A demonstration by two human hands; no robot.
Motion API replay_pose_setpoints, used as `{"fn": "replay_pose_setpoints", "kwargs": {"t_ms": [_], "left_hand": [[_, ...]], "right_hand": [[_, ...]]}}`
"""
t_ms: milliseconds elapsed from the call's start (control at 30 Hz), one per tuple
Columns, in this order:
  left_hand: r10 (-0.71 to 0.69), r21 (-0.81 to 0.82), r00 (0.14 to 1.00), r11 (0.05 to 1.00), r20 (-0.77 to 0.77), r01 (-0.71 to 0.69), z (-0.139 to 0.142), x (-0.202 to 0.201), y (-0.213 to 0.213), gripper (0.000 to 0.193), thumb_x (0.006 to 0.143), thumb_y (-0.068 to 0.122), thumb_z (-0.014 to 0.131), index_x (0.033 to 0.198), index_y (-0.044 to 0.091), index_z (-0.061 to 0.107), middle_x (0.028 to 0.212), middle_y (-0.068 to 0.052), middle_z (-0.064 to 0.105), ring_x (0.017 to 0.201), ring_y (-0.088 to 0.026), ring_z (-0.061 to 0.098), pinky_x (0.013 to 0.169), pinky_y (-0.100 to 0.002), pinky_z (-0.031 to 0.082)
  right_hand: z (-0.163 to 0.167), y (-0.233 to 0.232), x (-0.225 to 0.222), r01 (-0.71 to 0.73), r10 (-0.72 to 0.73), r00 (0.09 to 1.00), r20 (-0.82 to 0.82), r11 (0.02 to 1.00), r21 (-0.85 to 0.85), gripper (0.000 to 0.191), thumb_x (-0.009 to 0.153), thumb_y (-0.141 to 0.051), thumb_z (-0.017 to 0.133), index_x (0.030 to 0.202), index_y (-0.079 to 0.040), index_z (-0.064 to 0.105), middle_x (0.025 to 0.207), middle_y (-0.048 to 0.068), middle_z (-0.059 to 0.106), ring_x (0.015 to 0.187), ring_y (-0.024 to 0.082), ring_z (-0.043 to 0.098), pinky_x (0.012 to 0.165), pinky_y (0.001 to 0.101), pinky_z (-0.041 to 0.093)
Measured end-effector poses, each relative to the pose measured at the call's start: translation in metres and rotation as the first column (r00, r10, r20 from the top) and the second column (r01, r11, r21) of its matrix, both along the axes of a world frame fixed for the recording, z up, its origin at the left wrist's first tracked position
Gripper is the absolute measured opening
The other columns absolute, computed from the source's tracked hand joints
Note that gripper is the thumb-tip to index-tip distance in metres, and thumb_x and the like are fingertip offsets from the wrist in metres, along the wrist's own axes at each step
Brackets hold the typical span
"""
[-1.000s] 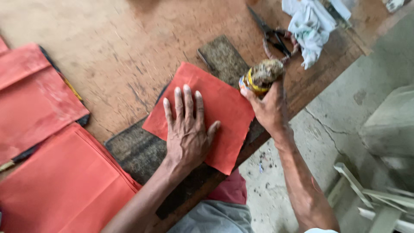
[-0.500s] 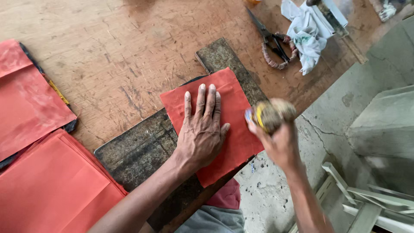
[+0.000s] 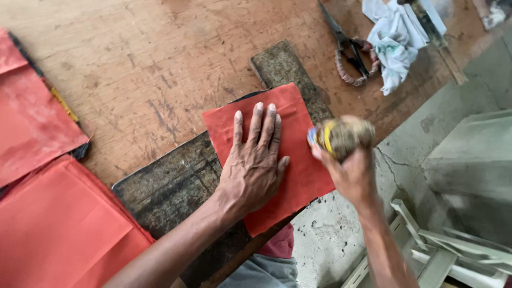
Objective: The person applies glue from a bottle with a brush cap onto red fabric squares and folds the fabric edges over black layered panels, pressing the folds flat, then sets the finished panel aside and starts the next one.
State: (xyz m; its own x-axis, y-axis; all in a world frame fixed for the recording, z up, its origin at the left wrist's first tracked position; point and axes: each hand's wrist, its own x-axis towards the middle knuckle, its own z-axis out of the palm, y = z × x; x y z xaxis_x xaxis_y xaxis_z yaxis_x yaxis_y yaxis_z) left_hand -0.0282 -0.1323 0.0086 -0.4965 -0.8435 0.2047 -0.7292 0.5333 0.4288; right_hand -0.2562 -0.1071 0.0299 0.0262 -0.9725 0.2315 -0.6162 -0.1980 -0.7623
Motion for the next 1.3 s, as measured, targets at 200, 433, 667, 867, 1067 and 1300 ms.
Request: {"fn": "replay_pose_setpoints", "kwargs": {"t_ms": [200, 433, 667, 867, 1067, 1300], "left_hand": [[0.024, -0.091, 1.000, 0.996, 0.009, -0.023, 0.002, 0.002, 0.002, 0.078, 0.099, 0.042, 0.047, 0.153, -0.012, 0.031, 0.165, -0.026, 0.023, 0.155, -0.041, 0.014, 0.125, -0.060, 0.006], [0.031, -0.056, 0.999, 0.998, -0.045, -0.034, 0.002, -0.001, -0.001, 0.081, 0.095, 0.041, 0.056, 0.152, -0.012, 0.031, 0.163, -0.029, 0.023, 0.154, -0.042, 0.012, 0.123, -0.060, 0.007], [0.516, 0.327, 0.799, 0.847, -0.309, -0.420, 0.040, 0.059, 0.036, 0.083, 0.084, 0.025, 0.079, 0.145, -0.006, 0.032, 0.131, -0.026, 0.047, 0.124, -0.035, 0.046, 0.106, -0.052, 0.040], [0.402, 0.188, 0.868, 0.914, -0.293, -0.360, 0.037, 0.042, 0.029, 0.104, 0.065, 0.030, 0.095, 0.142, -0.006, 0.035, 0.129, -0.027, 0.045, 0.119, -0.042, 0.045, 0.102, -0.053, 0.039], [0.281, 0.231, 0.932, 0.946, -0.231, -0.228, 0.028, 0.043, 0.007, 0.081, 0.065, 0.025, 0.091, 0.131, 0.000, 0.052, 0.134, -0.026, 0.043, 0.122, -0.044, 0.044, 0.102, -0.054, 0.041], [0.184, 0.177, 0.972, 0.972, -0.146, -0.157, 0.023, 0.051, 0.005, 0.085, 0.074, 0.023, 0.085, 0.145, -0.003, 0.045, 0.158, -0.023, 0.032, 0.144, -0.043, 0.031, 0.118, -0.052, 0.031]], "right_hand": [[-0.011, -0.086, 0.011, -0.055, 0.031, 0.990, -0.140, 0.984, -0.167, 0.063, 0.094, -0.026, 0.087, 0.136, 0.000, 0.047, 0.124, 0.015, 0.066, 0.110, 0.026, 0.069, 0.097, 0.0390, 0.056], [0.019, 0.074, 0.006, -0.091, 0.094, 0.995, -0.036, 0.993, 0.069, 0.055, 0.090, -0.017, 0.080, 0.131, -0.002, 0.047, 0.123, 0.013, 0.068, 0.115, 0.024, 0.071, 0.096, 0.0357, 0.061], [0.028, 0.114, 0.005, 0.026, -0.027, 1.000, 0.004, 0.974, 0.227, 0.055, 0.083, -0.019, 0.082, 0.127, -0.002, 0.053, 0.116, 0.011, 0.072, 0.105, 0.020, 0.074, 0.089, 0.0331, 0.062], [0.032, 0.103, 0.004, 0.027, -0.027, 0.998, 0.059, 1.000, 0.006, 0.059, 0.087, -0.022, 0.080, 0.131, -0.001, 0.048, 0.122, 0.014, 0.067, 0.112, 0.021, 0.067, 0.096, 0.0354, 0.056], [-0.016, -0.004, -0.001, 0.058, -0.069, 0.993, -0.099, 0.992, -0.110, 0.056, 0.089, -0.025, 0.084, 0.130, -0.004, 0.052, 0.120, 0.015, 0.065, 0.106, 0.027, 0.069, 0.093, 0.0387, 0.058], [-0.001, -0.020, 0.021, 0.093, -0.093, 0.995, -0.034, 0.995, 0.026, 0.067, 0.091, -0.037, 0.077, 0.138, -0.004, 0.043, 0.126, 0.017, 0.062, 0.108, 0.026, 0.069, 0.087, 0.0378, 0.063]]}}
